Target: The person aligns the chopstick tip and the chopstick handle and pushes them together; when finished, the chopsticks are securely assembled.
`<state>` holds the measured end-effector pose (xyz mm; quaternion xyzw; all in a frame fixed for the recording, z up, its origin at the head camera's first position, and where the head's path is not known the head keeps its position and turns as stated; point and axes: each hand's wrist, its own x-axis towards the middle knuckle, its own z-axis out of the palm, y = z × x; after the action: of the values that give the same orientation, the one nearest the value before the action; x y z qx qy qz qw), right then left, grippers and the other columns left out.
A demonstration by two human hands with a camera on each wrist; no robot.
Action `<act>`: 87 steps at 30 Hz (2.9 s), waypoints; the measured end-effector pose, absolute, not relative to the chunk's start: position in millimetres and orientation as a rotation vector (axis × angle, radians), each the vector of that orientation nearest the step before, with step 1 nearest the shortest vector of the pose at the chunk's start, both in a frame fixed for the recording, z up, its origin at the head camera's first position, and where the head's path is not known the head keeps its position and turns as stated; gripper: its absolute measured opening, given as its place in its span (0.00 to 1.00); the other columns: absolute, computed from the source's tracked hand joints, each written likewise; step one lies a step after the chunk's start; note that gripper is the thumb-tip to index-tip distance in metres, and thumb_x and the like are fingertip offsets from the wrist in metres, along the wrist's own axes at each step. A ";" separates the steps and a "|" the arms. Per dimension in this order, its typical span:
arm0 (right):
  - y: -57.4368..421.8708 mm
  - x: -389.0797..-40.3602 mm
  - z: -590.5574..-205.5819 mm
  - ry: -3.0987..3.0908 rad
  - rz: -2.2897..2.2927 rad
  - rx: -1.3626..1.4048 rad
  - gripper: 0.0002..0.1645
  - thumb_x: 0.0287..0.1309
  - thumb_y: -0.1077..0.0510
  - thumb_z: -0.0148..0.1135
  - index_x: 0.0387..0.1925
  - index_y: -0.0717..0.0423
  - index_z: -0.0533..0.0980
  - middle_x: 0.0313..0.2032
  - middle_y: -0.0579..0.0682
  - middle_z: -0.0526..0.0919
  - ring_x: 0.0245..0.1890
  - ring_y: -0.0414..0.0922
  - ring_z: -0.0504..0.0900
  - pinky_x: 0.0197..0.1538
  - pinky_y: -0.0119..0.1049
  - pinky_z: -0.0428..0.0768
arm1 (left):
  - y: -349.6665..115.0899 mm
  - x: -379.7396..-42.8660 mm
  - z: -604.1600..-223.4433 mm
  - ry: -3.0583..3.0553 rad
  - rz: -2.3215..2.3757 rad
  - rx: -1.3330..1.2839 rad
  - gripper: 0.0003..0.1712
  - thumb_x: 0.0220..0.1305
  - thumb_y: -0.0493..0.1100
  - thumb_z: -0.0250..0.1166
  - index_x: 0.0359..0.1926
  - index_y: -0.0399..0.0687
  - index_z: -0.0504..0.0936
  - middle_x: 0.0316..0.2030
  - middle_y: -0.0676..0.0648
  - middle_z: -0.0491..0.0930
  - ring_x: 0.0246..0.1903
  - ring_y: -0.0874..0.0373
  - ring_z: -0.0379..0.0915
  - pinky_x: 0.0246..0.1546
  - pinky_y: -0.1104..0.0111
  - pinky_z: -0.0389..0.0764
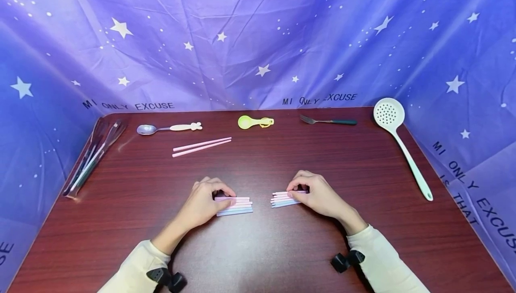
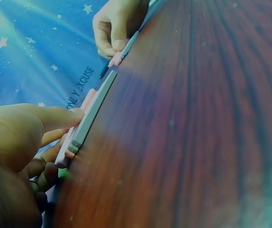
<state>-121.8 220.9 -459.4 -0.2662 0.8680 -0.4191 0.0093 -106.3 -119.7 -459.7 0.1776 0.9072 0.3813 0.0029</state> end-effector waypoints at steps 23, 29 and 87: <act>219.0 -125.5 -444.3 2.731 -1.360 -0.827 0.04 0.59 0.61 0.74 0.34 0.47 0.86 0.35 0.37 0.83 0.35 0.34 0.78 0.38 0.28 0.76 | -116.5 -116.3 -442.5 2.863 1.328 0.584 0.06 0.58 0.43 0.78 0.35 0.62 0.91 0.33 0.61 0.87 0.35 0.65 0.79 0.39 0.70 0.75; 210.9 -128.3 -434.3 2.738 -1.377 -0.838 0.02 0.59 0.60 0.74 0.33 0.48 0.87 0.35 0.38 0.83 0.35 0.35 0.78 0.38 0.28 0.75 | -112.8 -119.5 -433.4 2.850 1.378 0.585 0.06 0.60 0.42 0.77 0.35 0.63 0.91 0.33 0.60 0.88 0.29 0.66 0.75 0.33 0.73 0.72; 186.4 -129.8 -423.0 2.698 -1.461 -0.885 0.07 0.60 0.60 0.74 0.36 0.43 0.86 0.36 0.40 0.83 0.35 0.36 0.78 0.37 0.30 0.77 | -93.4 -113.5 -423.2 2.883 1.386 0.656 0.03 0.63 0.42 0.75 0.36 0.56 0.89 0.34 0.59 0.87 0.32 0.66 0.77 0.39 0.71 0.77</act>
<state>-129.8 186.4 -423.0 -0.2772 0.8446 -0.4573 -0.0261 -113.5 -93.4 -423.2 0.2005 0.8812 0.4237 -0.0621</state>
